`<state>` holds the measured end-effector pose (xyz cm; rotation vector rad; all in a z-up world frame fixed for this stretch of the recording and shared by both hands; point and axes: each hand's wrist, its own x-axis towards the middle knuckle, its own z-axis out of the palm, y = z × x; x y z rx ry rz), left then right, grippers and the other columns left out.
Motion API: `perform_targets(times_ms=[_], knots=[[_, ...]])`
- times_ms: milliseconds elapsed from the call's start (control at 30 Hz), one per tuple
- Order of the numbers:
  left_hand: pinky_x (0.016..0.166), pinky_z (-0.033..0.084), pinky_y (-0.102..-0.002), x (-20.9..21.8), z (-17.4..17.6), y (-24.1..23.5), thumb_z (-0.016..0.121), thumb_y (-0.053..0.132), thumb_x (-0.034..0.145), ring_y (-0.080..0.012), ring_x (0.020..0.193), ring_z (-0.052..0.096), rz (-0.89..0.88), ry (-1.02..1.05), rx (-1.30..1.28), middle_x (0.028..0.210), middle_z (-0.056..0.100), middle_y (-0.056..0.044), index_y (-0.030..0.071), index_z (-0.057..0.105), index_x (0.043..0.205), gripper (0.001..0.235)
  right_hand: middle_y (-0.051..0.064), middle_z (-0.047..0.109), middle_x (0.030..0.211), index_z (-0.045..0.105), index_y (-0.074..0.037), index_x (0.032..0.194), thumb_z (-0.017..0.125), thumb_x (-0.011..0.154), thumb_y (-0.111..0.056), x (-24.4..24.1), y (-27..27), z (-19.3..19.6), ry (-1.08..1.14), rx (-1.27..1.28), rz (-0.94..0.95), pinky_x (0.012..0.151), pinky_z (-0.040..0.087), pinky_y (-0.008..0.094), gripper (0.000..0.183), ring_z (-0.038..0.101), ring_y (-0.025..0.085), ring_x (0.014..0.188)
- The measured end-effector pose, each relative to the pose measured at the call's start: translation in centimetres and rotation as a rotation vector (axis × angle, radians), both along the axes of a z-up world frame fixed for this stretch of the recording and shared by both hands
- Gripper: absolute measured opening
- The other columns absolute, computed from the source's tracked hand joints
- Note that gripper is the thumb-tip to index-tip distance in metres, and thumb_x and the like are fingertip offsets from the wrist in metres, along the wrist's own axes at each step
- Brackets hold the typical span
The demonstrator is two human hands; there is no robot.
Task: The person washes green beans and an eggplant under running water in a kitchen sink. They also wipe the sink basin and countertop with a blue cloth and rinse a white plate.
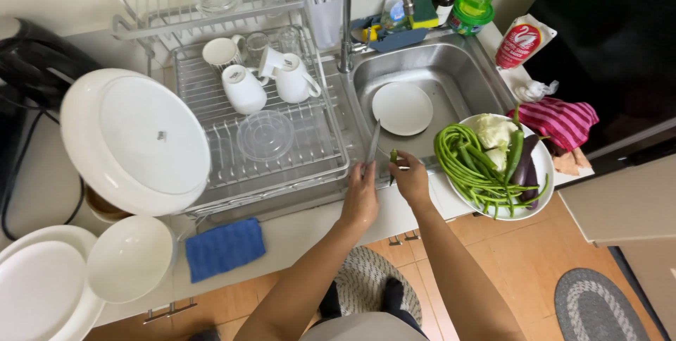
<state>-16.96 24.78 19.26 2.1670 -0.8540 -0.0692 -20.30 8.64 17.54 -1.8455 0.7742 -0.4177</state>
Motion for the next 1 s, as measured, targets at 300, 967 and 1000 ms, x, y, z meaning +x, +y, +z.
perform_targets(times_ms=[300, 967, 1000], knots=[[0.083, 0.058, -0.041, -3.9, 6.1, -7.1, 0.067, 0.009, 0.097, -0.0326, 0.099, 0.069, 0.0, 0.256, -0.318, 0.117, 0.062, -0.017, 0.009, 0.057, 0.134, 0.038, 0.011, 0.077, 0.094, 0.065, -0.007, 0.136, 0.075, 0.092, -0.018, -5.8, -6.8, 6.2, -0.084, -0.152, 0.019, 0.069, 0.056, 0.028, 0.046, 0.07, 0.013, 0.077], [0.09, 0.052, -0.05, -8.6, 2.9, -23.9, 0.056, -0.005, 0.089, -0.0445, 0.104, 0.06, 0.013, 0.009, 0.02, 0.116, 0.057, -0.029, -0.006, 0.06, 0.123, 0.034, 0.027, 0.067, 0.106, 0.072, -0.002, 0.12, 0.075, 0.082, -0.012, -9.3, -20.1, 6.6, 0.038, -0.646, 0.183, 0.084, 0.055, 0.048, 0.039, 0.067, 0.044, 0.093], [0.09, 0.052, -0.049, -8.4, 2.6, -24.0, 0.056, -0.005, 0.088, -0.0443, 0.103, 0.061, 0.005, -0.016, 0.023, 0.115, 0.058, -0.028, -0.006, 0.06, 0.122, 0.034, 0.027, 0.067, 0.105, 0.071, -0.002, 0.12, 0.074, 0.082, -0.012, -9.4, -20.1, 6.6, 0.064, -0.606, 0.201, 0.084, 0.055, 0.049, 0.039, 0.067, 0.044, 0.093]])
